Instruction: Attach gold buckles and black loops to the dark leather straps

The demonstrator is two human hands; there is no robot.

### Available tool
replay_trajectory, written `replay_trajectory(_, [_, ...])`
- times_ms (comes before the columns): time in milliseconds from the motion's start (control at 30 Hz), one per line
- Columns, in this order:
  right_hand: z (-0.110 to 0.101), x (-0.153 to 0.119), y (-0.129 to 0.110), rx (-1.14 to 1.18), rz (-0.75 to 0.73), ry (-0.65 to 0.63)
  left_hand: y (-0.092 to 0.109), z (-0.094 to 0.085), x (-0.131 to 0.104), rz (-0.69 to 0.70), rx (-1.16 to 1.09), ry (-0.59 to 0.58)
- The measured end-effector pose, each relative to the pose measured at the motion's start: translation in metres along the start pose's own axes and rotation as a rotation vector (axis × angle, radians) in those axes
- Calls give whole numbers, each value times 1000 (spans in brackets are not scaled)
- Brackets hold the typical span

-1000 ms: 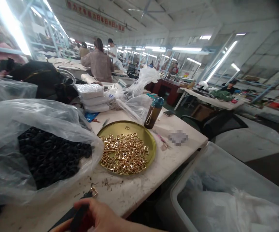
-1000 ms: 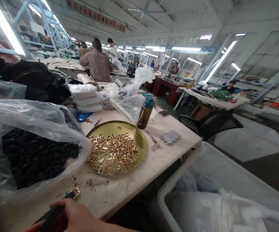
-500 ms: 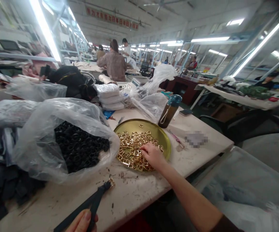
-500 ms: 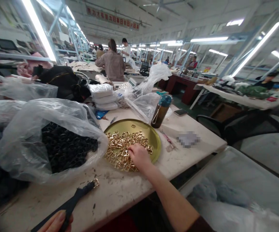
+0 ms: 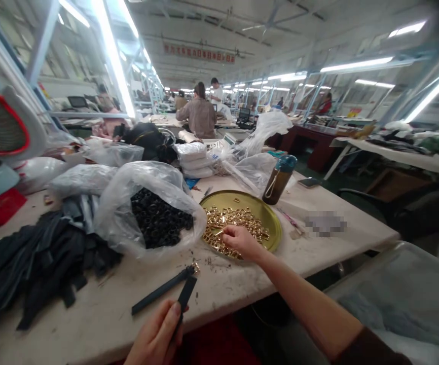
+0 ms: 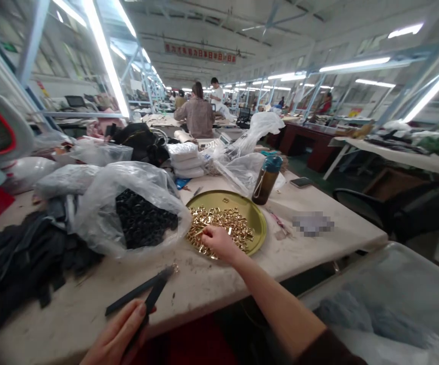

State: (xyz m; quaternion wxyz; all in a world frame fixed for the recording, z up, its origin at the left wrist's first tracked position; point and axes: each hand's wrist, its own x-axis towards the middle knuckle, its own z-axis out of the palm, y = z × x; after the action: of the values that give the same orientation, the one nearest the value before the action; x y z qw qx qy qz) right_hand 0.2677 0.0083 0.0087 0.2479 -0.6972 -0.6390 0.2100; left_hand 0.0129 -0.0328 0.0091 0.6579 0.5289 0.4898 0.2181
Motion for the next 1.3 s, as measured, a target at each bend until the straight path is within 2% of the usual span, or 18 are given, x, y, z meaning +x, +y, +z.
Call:
replay_trajectory(100, [22,-30,-32,342,-47,-99,11,4,3,122,55,30])
replay_trajectory(233, [51,-63,-67,1046,106,-304,19,3,4,226,164,99])
replay_trajectory(333, [62,-75,-77,1233,219,-475,15,-1,1,239,196,149])
replay_trajectory(400, [66,-77,-77,1276,241,-520,10,-3,0,241,220,161])
replay_trajectory(433, [68,-77,-76,1254,229,-495,8,-4,1,238,231,157])
replay_trajectory(533, [76,-75,-70,1071,143,-279,1,-6,3,246,228,116])
replay_trajectory(600, [81,-73,-66,1030,119,-191,-1,-7,5,243,200,72])
replay_trajectory(667, [84,-70,-62,1116,180,-161,-4,-9,4,201,165,25])
replay_trajectory(767, [86,-66,-62,1358,408,-107,-12,-14,3,134,136,-15])
replay_trajectory(867, [89,-64,-68,1587,629,-138,-21,-18,4,104,161,-57])
replay_trajectory(933, [93,-65,-72,1650,674,-189,-24,-20,5,84,180,-107])
replay_trajectory(1067, [106,-68,-73,1628,649,-205,-20,-21,7,73,210,-204])
replay_trajectory(1200, [114,-74,-74,1494,576,-269,-17,-21,10,68,218,-125])
replay_trajectory(1300, [113,-76,-78,1406,521,-221,-16,-20,12,-19,102,-143])
